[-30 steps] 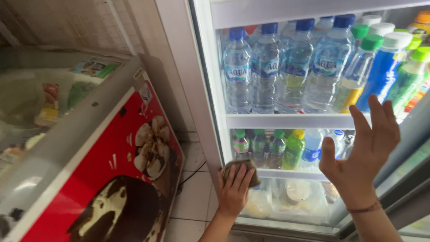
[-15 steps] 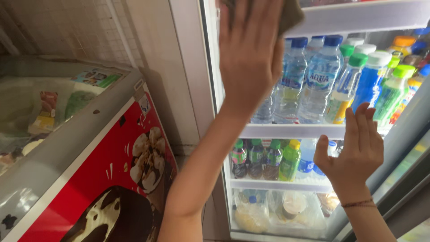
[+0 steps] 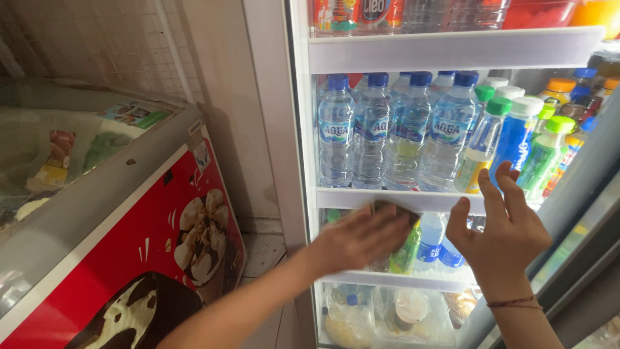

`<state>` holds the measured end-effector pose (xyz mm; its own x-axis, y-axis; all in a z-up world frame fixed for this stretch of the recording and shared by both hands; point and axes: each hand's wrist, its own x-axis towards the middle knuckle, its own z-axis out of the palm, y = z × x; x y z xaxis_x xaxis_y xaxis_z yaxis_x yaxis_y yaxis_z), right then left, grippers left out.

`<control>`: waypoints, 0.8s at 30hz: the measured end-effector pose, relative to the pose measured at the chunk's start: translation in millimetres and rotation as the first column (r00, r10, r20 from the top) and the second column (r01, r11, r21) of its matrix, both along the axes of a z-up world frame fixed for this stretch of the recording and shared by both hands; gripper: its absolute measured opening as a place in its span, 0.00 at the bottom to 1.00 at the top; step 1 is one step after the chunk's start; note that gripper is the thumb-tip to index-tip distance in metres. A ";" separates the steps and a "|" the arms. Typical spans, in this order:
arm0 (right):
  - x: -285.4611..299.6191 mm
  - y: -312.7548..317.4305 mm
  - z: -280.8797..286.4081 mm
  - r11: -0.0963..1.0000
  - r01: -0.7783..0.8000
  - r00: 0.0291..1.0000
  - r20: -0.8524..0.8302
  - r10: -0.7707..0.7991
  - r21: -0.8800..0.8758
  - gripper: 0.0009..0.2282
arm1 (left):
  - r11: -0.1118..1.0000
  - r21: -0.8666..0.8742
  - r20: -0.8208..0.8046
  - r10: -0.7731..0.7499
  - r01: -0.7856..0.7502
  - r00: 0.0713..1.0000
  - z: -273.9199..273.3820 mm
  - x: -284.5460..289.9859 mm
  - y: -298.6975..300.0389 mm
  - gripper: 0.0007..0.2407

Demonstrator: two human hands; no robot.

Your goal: The person sprays a cleaning solution onto the glass door of a commercial refrigerator and wipes it with a cloth. The person then carries a cardboard box filled with snacks and other items across the store floor.

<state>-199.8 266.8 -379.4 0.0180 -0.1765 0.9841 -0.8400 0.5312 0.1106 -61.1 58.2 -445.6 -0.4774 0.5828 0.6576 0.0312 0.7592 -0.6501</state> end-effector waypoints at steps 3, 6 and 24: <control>-1.6 2.2 -2.9 1.000 -0.019 0.999 0.033 0.020 -0.006 0.14 | 0.990 0.142 -0.130 0.035 -0.016 0.991 85.5 -25.9 3.6 0.17; -5.6 2.6 -4.9 1.000 -0.006 0.998 0.066 0.005 0.006 0.14 | 0.951 0.267 -0.311 0.235 -0.153 0.921 159.8 -48.4 1.8 0.24; -20.9 88.0 -67.6 0.990 -0.012 0.891 0.449 0.074 -0.141 0.26 | 0.998 0.027 0.079 -0.061 0.059 0.995 40.3 -59.6 74.4 0.18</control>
<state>-220.7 354.8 -447.0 -0.4294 -0.0551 0.9014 -0.8046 0.4768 -0.3541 -120.7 132.6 -405.2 -0.4935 0.5965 0.6329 0.1287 0.7698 -0.6252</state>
